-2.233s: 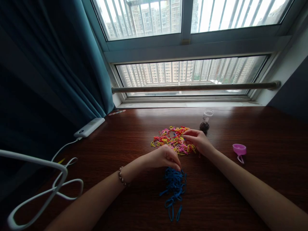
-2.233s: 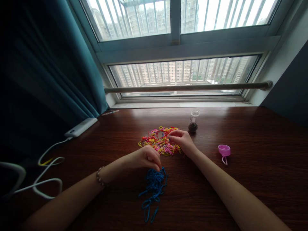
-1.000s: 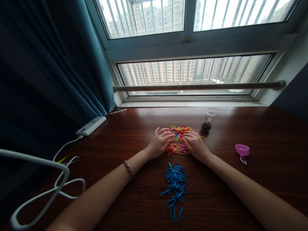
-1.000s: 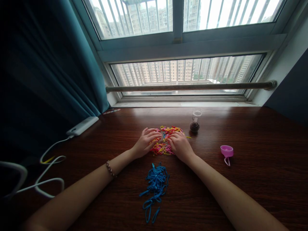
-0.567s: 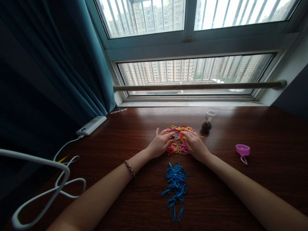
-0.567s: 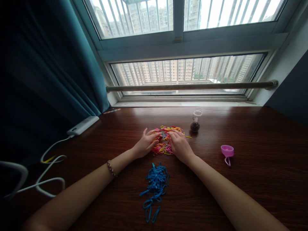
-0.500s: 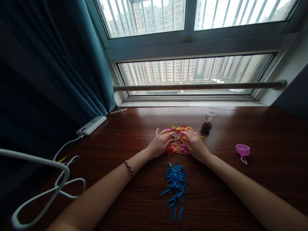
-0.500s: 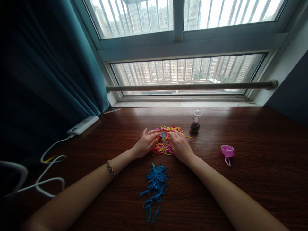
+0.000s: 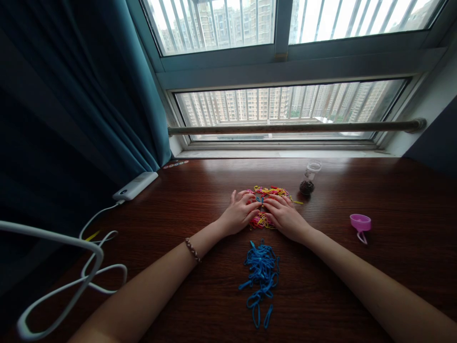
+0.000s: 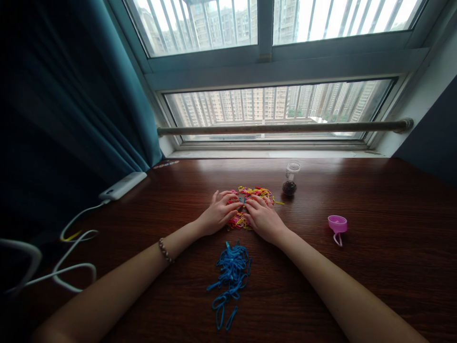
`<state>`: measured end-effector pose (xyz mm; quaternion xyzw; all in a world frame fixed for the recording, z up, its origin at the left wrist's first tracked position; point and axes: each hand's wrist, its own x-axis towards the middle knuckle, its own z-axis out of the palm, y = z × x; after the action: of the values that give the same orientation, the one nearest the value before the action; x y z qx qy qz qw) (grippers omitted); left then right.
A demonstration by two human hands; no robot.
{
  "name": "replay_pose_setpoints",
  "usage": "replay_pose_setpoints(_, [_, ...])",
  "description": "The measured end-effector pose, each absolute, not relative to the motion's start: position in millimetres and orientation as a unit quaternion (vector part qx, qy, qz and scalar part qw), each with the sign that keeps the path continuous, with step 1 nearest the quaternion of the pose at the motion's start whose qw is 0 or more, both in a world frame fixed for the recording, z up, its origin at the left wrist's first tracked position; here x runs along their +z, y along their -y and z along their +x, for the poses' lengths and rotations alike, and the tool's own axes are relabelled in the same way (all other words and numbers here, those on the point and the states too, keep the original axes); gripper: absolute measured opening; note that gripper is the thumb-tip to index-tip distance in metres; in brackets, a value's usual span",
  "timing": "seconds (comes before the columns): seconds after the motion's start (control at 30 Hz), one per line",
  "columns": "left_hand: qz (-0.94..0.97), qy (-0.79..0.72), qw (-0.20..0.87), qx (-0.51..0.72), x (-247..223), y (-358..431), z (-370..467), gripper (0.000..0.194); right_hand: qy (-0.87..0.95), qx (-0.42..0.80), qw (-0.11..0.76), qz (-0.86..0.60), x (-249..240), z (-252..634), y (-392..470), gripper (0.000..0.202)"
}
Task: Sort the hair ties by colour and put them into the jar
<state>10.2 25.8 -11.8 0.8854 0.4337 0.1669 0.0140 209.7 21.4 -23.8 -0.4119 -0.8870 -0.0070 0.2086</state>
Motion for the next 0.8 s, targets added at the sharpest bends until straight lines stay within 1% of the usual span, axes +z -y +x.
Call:
replay_pose_setpoints(0.23, [0.894,-0.425,0.028,0.143,-11.3,-26.5,10.3,0.036,0.885,-0.016,0.223,-0.409,-22.3,209.0,-20.8,0.034])
replay_pose_setpoints(0.43, [0.893,-0.422,0.025,0.154,-8.3,-24.7,11.5,0.035,0.878,-0.018,0.241,-0.414,-22.2,209.2,-20.9,0.034])
replay_pose_setpoints(0.67, [0.889,-0.425,0.024,0.17,-6.7,-23.6,12.5,0.033,0.893,0.008,0.196,-0.405,-20.7,209.4,-18.9,0.039])
replay_pose_setpoints(0.8, [0.883,-0.436,0.024,0.17,-8.2,-24.2,12.4,0.033,0.89,0.016,0.191,-0.414,-21.1,209.7,-20.5,0.045])
